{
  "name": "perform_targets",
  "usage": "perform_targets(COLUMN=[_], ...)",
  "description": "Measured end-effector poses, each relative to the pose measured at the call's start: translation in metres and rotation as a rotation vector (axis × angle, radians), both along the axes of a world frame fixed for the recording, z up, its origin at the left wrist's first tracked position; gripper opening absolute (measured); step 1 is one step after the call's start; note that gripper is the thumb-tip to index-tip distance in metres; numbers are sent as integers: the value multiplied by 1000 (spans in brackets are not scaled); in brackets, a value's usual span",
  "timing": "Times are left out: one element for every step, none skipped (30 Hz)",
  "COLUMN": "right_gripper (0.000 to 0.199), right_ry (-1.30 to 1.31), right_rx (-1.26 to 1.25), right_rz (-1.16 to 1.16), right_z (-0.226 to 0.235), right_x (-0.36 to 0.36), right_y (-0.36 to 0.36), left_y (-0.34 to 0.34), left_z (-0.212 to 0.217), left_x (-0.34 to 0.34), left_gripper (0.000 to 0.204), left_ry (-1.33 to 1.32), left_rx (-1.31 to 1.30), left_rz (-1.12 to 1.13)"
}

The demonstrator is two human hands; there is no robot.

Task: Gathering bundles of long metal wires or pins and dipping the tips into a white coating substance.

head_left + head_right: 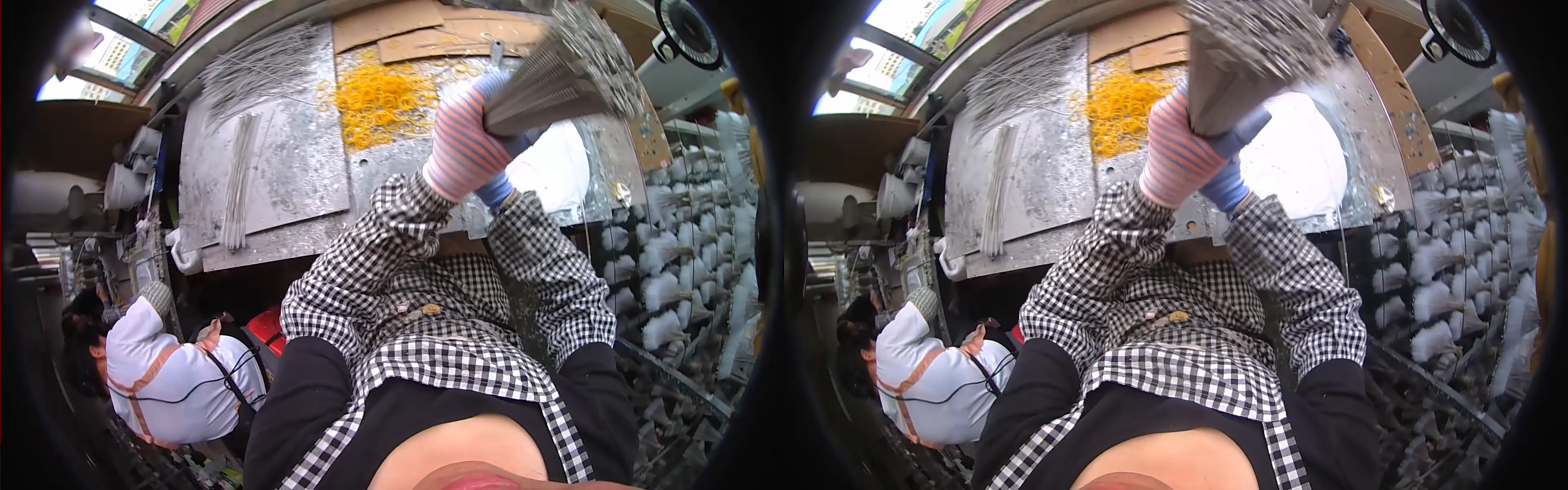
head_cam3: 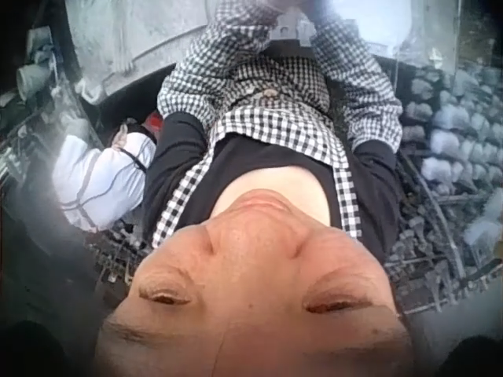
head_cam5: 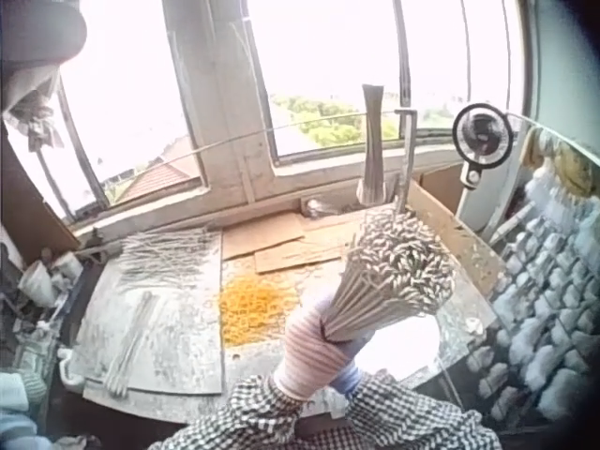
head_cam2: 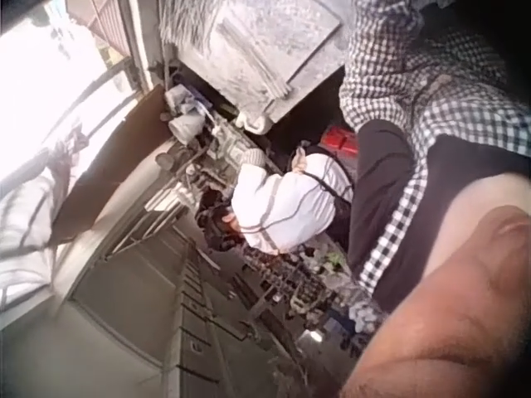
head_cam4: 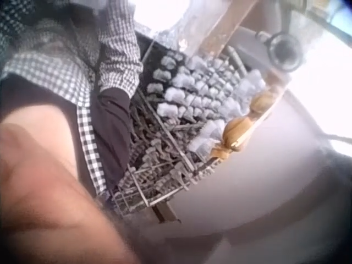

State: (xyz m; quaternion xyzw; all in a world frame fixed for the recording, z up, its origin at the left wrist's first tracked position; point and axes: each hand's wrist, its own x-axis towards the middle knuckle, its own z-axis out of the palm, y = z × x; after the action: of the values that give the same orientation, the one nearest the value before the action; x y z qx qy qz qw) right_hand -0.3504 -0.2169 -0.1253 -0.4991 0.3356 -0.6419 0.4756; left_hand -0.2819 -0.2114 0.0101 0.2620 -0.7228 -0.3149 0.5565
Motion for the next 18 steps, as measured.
perform_targets(right_gripper=[67, 67, 67, 68, 61, 55, 42, 36, 30, 23, 22, 20, 19, 18, 17, 17, 17, 17], right_ry=[126, 252, 375, 499, 531, 392, 154, 395, 667, 912, 900, 939, 970, 1008, 1023, 1096, 1142, 1175], right_rx=[-49, -94, -135, -170, -69, 70, 341, 95, -165, -312, -393, -391, -414, -435, -486, -456, -456, -465], right_rz=[19, 32, 40, 47, 112, 171, 291, 228, 77, -120, -101, -64, -63, -44, -22, 7, 33, 48], right_z=[0, 1, 5, 8, 14, 18, 25, 29, 31, 33, 33, 33, 31, 30, 27, 25, 23, 21], right_x=[10, 18, 25, 27, 26, 22, 15, 6, -3, -14, -14, -17, -12, -6, 3, 13, 24, 33], right_y=[3, 4, 2, 5, -1, 1, -9, -12, -17, -19, -28, -34, -42, -52, -61, -71, -80, -88], left_y=[5, 8, 11, 13, 13, 13, 12, 10, 8, 7, 8, 9, 9, 10, 9, 10, 10, 12], left_z=[4, 9, 17, 27, 36, 44, 50, 55, 58, 58, 54, 51, 48, 43, 41, 38, 36, 35], left_x=[10, 19, 34, 54, 71, 88, 107, 123, 136, 147, 153, 158, 162, 162, 166, 166, 169, 171], left_gripper=[45, 39, 39, 39, 36, 33, 34, 27, 22, 17, 14, 12, 10, 7, 6, 5, 5, 5], left_ry=[-98, -198, -347, -490, -614, -749, -961, -1077, -1300, -1460, -1634, -1782, -1932, -2031, -2036, -2083, -2050, -2022], left_rx=[-44, -83, -117, -148, -139, -209, -258, -345, -389, -500, -462, -456, -434, -358, -325, -208, -221, -202], left_rz=[24, 45, 28, 15, -18, -1, 12, 6, 36, 94, 88, 99, 98, 39, 69, 51, 75, 86])
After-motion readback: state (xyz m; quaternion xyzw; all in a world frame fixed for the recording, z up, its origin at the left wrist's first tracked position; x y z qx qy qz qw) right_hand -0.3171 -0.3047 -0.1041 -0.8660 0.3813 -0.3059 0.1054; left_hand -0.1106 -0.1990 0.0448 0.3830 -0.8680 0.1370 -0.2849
